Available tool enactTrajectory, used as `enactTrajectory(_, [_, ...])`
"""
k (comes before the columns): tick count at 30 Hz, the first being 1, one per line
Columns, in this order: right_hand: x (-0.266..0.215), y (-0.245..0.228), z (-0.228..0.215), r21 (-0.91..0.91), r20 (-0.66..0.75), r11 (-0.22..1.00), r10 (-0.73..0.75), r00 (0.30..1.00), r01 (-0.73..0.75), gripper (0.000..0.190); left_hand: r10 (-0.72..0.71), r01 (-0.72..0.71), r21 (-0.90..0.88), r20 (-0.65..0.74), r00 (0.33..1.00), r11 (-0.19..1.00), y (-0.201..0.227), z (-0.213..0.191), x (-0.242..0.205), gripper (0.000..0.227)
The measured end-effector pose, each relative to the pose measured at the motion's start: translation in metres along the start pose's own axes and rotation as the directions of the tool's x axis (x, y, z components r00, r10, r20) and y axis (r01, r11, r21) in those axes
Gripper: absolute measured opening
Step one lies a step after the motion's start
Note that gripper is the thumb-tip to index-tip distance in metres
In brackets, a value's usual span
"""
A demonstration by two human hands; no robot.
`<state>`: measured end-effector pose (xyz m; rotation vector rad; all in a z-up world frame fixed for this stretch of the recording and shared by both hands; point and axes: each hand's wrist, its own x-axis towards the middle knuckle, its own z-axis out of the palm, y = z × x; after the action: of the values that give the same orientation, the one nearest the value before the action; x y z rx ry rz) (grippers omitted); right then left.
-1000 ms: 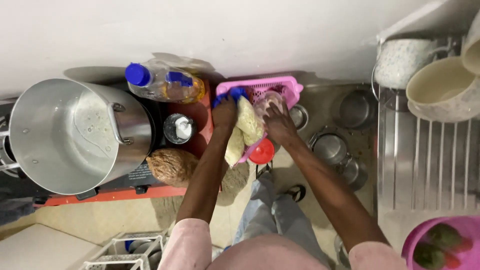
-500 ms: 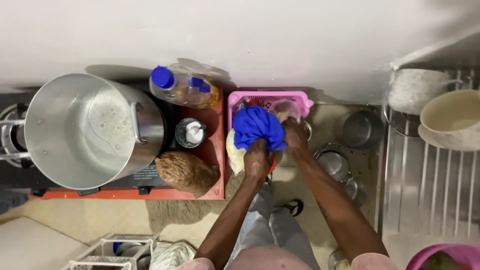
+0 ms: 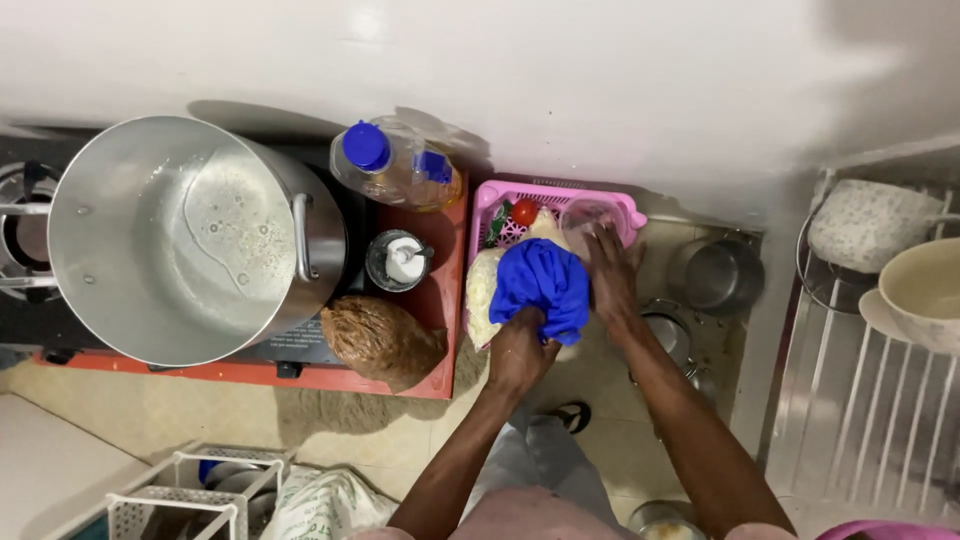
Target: Washing tomatoes and green peppers in a bowl at a kitchen sink and trimming them with a knife.
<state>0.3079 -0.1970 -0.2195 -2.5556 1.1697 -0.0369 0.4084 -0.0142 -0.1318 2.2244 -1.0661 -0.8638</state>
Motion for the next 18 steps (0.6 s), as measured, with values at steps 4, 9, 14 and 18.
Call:
enactTrajectory(4, [0.018,0.002,0.020,0.175,-0.285,0.981,-0.031,0.958,0.084,0.027,-0.149,0.140,-0.105,-0.078,0.986,0.985,0.010,-0.030,-0.013,0.030])
enactTrajectory(9, [0.083,-0.056,0.047,0.262,-0.014,0.965,-0.014,1.000,0.017,0.029,-0.281,0.224,-0.222,-0.269,0.921,0.949,0.023,-0.074,-0.049,0.032])
enactTrajectory(14, [0.134,-0.086,0.126,-0.323,-0.300,0.939,0.019,0.954,-0.120,0.031,-0.443,0.291,-0.452,-0.276,0.853,0.843,0.029,-0.108,-0.073,0.017])
enactTrajectory(18, [0.128,-0.106,0.118,-0.425,-0.398,0.891,-0.023,0.917,-0.162,0.039,-0.373,0.214,-0.450,-0.301,0.878,0.867,0.020,-0.118,-0.073,0.026])
